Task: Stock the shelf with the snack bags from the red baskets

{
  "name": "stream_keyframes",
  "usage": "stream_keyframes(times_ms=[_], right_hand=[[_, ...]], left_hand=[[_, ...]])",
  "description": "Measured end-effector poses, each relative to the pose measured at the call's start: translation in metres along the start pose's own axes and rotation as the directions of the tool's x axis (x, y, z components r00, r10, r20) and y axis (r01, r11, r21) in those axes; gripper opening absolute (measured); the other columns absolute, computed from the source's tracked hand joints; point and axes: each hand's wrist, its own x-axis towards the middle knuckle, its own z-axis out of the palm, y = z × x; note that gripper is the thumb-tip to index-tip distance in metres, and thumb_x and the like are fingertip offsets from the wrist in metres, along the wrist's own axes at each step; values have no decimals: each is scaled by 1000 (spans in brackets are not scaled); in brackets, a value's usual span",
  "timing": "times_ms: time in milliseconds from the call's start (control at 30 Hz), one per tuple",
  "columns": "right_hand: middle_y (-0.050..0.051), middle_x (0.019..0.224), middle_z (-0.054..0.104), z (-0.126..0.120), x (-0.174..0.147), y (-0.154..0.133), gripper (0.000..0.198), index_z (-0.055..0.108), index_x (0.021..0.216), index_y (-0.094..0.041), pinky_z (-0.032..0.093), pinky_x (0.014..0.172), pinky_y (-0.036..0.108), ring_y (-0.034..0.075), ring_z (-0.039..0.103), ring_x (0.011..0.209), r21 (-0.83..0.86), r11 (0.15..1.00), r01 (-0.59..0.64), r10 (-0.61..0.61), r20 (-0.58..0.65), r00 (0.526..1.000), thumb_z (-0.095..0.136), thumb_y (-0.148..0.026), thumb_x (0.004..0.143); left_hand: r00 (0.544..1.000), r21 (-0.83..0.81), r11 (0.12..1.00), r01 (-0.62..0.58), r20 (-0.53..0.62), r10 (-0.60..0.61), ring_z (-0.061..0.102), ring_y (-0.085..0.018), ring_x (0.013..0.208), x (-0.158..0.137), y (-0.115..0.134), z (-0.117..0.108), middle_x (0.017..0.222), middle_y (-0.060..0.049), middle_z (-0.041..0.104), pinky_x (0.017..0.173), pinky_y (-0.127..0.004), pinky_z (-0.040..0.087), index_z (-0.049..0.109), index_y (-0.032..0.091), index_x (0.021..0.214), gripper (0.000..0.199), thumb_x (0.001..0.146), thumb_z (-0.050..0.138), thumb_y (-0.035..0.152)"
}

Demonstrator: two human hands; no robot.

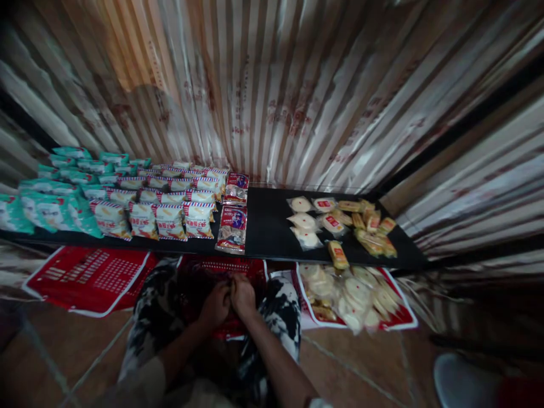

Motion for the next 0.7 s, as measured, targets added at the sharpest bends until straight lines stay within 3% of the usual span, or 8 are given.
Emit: stream_keyframes(times_ms=[100,267,467,567,700], right_hand=[[13,112,66,17,9,10,40,62,112,-14,44,89,27,21,61,104,-170,980,-108,136,163,977,43,-5,79],[16,109,68,36,28,22,46,62,116,-13,45,87,26,21,63,104,-242,952,-190,251,251,935,45,0,75],[13,129,56,52,39,36,54,55,125,-15,36,100,26,19,45,126,-294,927,-234,317,277,907,40,3,77],[15,120,62,57,41,44,49,58,121,-14,43,91,26,19,57,114,-315,909,-273,363,281,888,35,2,81],[19,97,71,61,42,49,39,68,101,-11,48,76,25,21,67,92,-335,888,-315,416,291,862,35,-1,82]], left_hand=[[988,77,990,120,86,-127,57,-21,109,0,-17,4,114,-14,61,96,-30,41,61,12,106,35,76,42,7],[961,146,977,154,209,-183,61,-21,101,4,-35,8,104,-10,67,90,-30,43,63,16,100,28,79,45,15],[933,176,966,189,274,-232,61,-19,101,15,-43,14,106,-7,68,87,-27,42,63,19,102,30,81,41,17],[924,171,962,214,285,-256,61,-20,101,23,-45,19,107,-7,68,88,-27,42,64,20,102,30,82,42,17],[914,143,955,261,280,-292,60,-20,104,32,-48,24,110,-7,67,89,-28,42,64,20,104,32,81,43,18]])
